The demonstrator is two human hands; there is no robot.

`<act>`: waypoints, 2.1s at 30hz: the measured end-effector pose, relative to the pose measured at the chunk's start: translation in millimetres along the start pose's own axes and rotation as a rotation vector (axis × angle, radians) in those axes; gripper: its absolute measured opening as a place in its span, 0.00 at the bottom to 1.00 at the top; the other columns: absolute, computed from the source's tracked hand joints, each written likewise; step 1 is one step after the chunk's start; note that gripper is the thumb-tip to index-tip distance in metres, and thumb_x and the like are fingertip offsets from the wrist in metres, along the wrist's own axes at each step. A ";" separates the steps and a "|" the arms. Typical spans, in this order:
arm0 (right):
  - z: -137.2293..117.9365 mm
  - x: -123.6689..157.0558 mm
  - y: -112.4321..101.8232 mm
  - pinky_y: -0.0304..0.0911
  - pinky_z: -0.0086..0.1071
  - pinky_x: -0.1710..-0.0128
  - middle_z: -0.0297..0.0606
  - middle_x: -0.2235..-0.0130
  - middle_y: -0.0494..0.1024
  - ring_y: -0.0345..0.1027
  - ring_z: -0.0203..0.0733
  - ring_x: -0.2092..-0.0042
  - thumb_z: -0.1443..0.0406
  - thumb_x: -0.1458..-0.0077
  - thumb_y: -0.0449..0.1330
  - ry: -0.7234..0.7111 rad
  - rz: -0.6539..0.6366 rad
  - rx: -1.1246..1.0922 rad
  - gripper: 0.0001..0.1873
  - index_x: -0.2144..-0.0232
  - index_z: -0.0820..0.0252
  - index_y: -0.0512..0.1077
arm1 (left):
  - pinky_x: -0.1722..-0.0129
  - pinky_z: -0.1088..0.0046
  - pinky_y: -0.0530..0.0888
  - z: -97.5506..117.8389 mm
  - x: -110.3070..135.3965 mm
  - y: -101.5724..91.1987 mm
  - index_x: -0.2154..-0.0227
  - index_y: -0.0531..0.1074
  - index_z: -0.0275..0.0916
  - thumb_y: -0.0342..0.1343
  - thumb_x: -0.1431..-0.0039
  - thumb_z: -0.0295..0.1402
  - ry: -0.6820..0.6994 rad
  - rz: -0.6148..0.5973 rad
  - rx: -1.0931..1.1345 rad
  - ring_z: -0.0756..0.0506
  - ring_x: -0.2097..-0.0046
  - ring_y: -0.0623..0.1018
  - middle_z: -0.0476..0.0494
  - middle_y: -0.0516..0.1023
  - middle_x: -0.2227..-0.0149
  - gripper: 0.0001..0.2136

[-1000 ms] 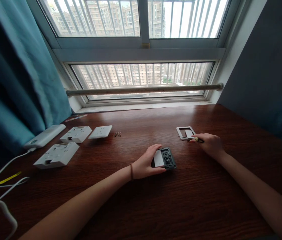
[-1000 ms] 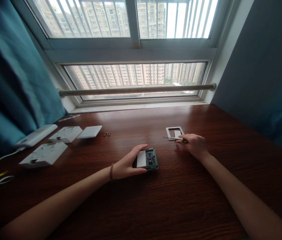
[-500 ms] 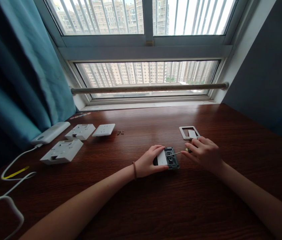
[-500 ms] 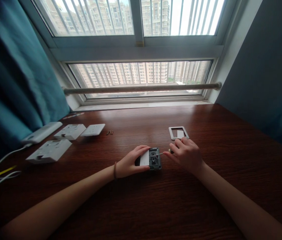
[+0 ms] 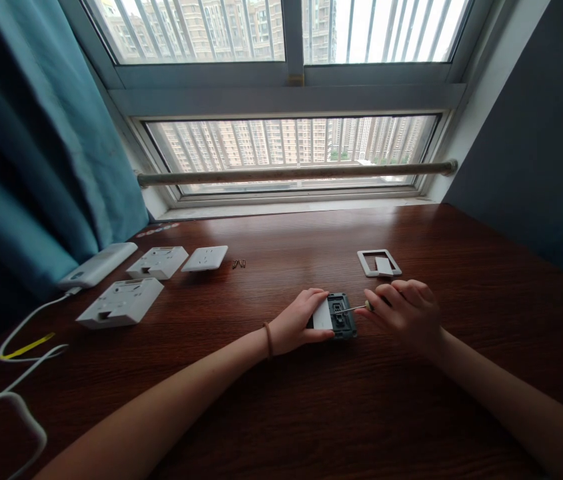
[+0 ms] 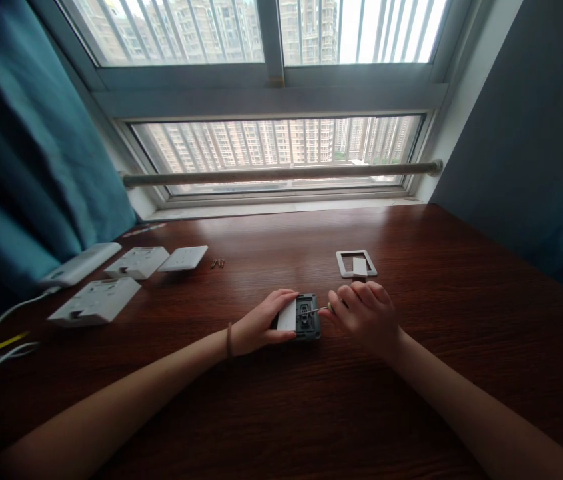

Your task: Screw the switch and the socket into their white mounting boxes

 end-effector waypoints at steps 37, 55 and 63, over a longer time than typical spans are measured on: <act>7.0 -2.4 -1.4 0.51 0.37 0.58 0.35 0.69 0.76 0.63 0.43 0.63 0.56 0.49 0.58 0.078 -0.016 -0.092 0.11 0.73 0.56 0.71 | 0.43 0.55 0.58 3.0 0.2 7.8 0.43 0.51 0.33 0.59 0.53 0.43 -0.007 -0.014 -0.013 0.36 0.44 0.58 0.30 0.55 0.46 0.37; 16.2 -2.5 0.3 0.50 0.38 0.57 0.33 0.67 0.76 0.62 0.44 0.62 0.55 0.49 0.58 0.050 0.043 -0.020 0.10 0.70 0.55 0.70 | 0.42 0.57 0.58 4.3 1.1 7.0 0.43 0.51 0.31 0.55 0.49 0.43 -0.004 -0.046 -0.051 0.38 0.44 0.58 0.31 0.56 0.45 0.34; 10.7 -0.9 3.4 0.52 0.37 0.57 0.31 0.68 0.76 0.62 0.43 0.63 0.56 0.50 0.59 0.026 0.051 -0.066 0.09 0.70 0.54 0.70 | 0.42 0.58 0.58 4.7 1.7 7.6 0.44 0.51 0.29 0.54 0.48 0.43 0.003 -0.050 -0.082 0.38 0.44 0.58 0.30 0.55 0.46 0.34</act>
Point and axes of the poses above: each hand's wrist, its own x-axis away from the middle knuckle, its own y-axis out of the palm, z = x × y, the point moved 2 cm from there along -x, towards the middle knuckle
